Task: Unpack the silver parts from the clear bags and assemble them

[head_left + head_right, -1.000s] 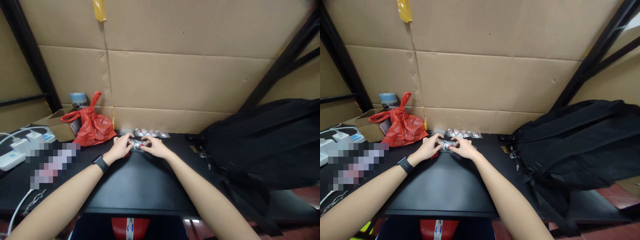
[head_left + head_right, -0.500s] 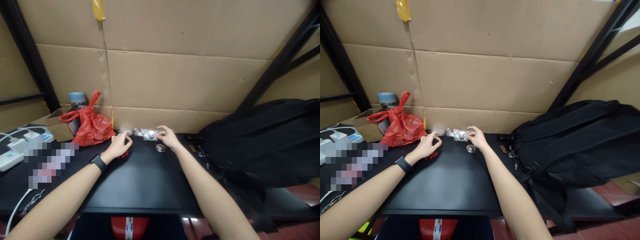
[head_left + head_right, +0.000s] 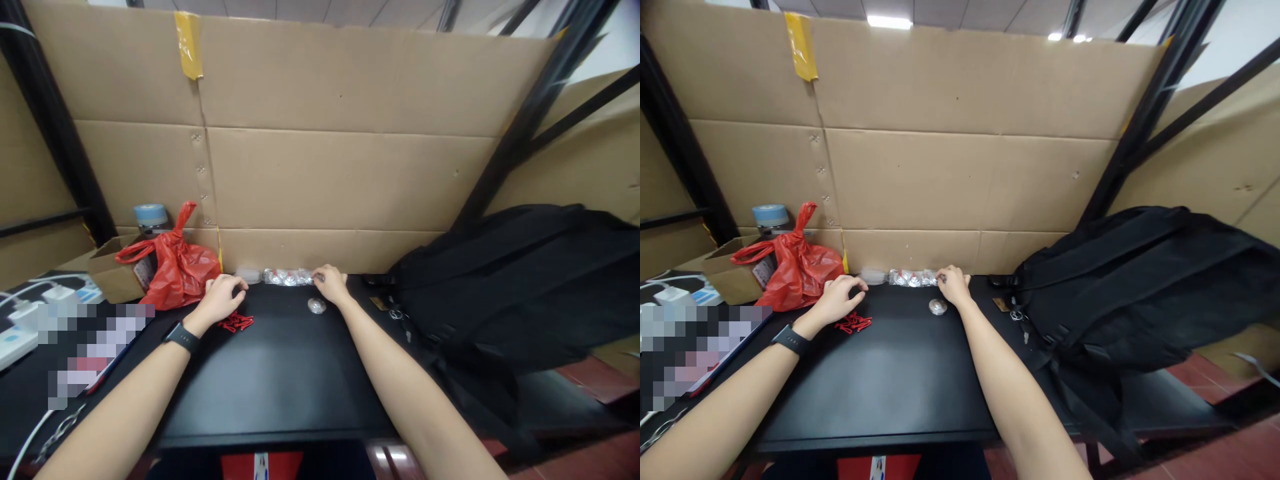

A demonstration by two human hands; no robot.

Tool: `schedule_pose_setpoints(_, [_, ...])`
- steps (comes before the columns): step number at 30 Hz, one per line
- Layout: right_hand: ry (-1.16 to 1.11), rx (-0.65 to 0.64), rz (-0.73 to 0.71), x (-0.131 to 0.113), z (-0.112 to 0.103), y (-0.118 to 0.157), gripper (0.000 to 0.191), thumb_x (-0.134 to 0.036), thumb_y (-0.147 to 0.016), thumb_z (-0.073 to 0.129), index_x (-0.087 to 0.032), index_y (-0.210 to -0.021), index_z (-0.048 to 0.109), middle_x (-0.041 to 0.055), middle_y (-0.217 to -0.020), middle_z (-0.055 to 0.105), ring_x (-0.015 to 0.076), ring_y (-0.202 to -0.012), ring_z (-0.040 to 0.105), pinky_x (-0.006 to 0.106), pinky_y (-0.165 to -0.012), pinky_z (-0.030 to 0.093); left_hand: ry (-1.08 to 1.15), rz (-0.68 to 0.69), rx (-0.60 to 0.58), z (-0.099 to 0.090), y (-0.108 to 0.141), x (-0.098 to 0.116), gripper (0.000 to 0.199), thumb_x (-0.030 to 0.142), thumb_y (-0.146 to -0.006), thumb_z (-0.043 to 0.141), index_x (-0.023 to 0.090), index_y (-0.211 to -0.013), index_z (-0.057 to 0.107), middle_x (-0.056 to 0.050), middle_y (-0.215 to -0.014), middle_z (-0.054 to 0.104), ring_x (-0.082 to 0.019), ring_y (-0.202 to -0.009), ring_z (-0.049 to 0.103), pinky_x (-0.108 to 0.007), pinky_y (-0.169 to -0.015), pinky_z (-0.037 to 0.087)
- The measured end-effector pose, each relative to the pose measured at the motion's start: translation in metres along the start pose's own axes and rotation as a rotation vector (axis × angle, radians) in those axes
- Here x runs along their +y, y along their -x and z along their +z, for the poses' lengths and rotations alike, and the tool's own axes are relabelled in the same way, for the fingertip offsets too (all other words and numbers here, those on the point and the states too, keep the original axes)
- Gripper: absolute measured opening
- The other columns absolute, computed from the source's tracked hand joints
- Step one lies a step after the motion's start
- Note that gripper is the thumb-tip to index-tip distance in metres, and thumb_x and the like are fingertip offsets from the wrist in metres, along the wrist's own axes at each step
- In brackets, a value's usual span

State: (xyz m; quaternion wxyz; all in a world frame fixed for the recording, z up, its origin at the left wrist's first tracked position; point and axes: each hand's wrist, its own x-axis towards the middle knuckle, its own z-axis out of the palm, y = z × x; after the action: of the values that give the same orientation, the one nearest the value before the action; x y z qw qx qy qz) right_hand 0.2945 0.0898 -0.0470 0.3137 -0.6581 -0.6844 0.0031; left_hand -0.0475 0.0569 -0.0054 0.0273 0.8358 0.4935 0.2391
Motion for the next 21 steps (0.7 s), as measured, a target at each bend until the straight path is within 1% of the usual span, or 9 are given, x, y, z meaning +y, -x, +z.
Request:
schedule_pose_setpoints(3, [0.07,-0.124,-0.095,0.0,0.0,0.006,0.025,-0.017,-0.087,0.058,-0.027,-0.099,0.077,0.0088,-0.118,0.064,0.0278,-0.114,0.051,0.046,-0.095,0.034,0.004,0.064,-0.073,-0.007,0.0,-0.002,0.019,0.033,-0.088,0.054,0.024,-0.094,0.07,-0.004,-0.103,0.074,-0.025,-0.104,0.063,-0.04,-0.094,0.043])
schedule_pose_setpoints(6, [0.132,-0.142,-0.103,-0.002,-0.01,0.01,0.03,-0.016,-0.086,0.058,-0.028,-0.106,0.076,0.0105,-0.123,0.064,0.0307,-0.117,0.05,0.048,-0.095,0.037,0.048,0.145,-0.168,-0.014,0.002,-0.001,0.02,0.037,-0.087,0.058,0.024,-0.083,0.072,-0.004,-0.094,0.075,-0.022,-0.093,0.066,-0.034,-0.089,0.046])
schedule_pose_setpoints(8, [0.104,-0.189,-0.122,-0.006,-0.02,0.012,0.028,-0.021,-0.086,0.061,-0.027,-0.11,0.075,0.0105,-0.121,0.066,0.0292,-0.113,0.055,0.045,-0.093,0.041,0.088,0.199,-0.228,-0.016,0.004,0.002,0.021,0.042,-0.084,0.063,0.024,-0.079,0.074,-0.004,-0.091,0.074,-0.021,-0.091,0.066,-0.032,-0.087,0.046])
schedule_pose_setpoints(10, [0.019,-0.332,-0.162,-0.011,-0.031,0.015,0.031,-0.029,-0.083,0.069,-0.024,-0.113,0.074,0.0094,-0.113,0.069,0.0248,-0.1,0.062,0.038,-0.088,0.045,0.109,0.236,-0.278,-0.017,0.006,0.006,0.021,0.045,-0.08,0.069,0.026,-0.077,0.075,-0.003,-0.091,0.072,-0.021,-0.094,0.065,-0.031,-0.088,0.045])
schedule_pose_setpoints(11, [-0.023,-0.42,-0.178,-0.014,-0.036,0.016,0.037,-0.033,-0.078,0.075,-0.023,-0.114,0.073,0.0086,-0.11,0.07,0.0225,-0.094,0.064,0.035,-0.084,0.047,0.106,0.244,-0.294,-0.017,0.007,0.008,0.02,0.046,-0.078,0.071,0.026,-0.077,0.075,-0.003,-0.092,0.071,-0.022,-0.096,0.065,-0.031,-0.088,0.045])
schedule_pose_setpoints(13, [-0.054,-0.55,-0.188,-0.02,-0.043,0.02,0.049,-0.033,-0.066,0.085,-0.021,-0.113,0.073,0.0068,-0.103,0.071,0.02,-0.085,0.066,0.03,-0.079,0.049,0.082,0.246,-0.306,-0.015,0.009,0.012,0.015,0.041,-0.079,0.071,0.027,-0.077,0.075,-0.003,-0.093,0.07,-0.023,-0.099,0.063,-0.033,-0.09,0.043])
schedule_pose_setpoints(14, [-0.046,-0.577,-0.185,-0.023,-0.045,0.022,0.052,-0.031,-0.062,0.088,-0.021,-0.111,0.074,0.0061,-0.101,0.071,0.0197,-0.083,0.066,0.029,-0.077,0.049,0.065,0.241,-0.304,-0.014,0.009,0.013,0.013,0.038,-0.08,0.07,0.026,-0.077,0.074,-0.003,-0.094,0.07,-0.023,-0.099,0.063,-0.033,-0.09,0.043])
schedule_pose_setpoints(17, [-0.001,-0.565,-0.182,-0.032,-0.048,0.026,0.047,-0.023,-0.061,0.087,-0.02,-0.106,0.074,0.0051,-0.096,0.072,0.02,-0.082,0.066,0.029,-0.075,0.049,-0.001,0.218,-0.292,-0.009,0.01,0.015,0.011,0.027,-0.082,0.064,0.025,-0.075,0.072,-0.004,-0.094,0.07,-0.024,-0.098,0.062,-0.035,-0.087,0.041])
schedule_pose_setpoints(21, [0.005,-0.54,-0.188,-0.038,-0.049,0.028,0.039,-0.023,-0.065,0.084,-0.019,-0.102,0.074,0.0047,-0.093,0.072,0.0191,-0.08,0.066,0.029,-0.074,0.048,-0.038,0.199,-0.259,-0.002,0.011,0.016,0.016,0.023,-0.083,0.06,0.022,-0.068,0.066,-0.004,-0.09,0.07,-0.024,-0.094,0.06,-0.036,-0.086,0.039])
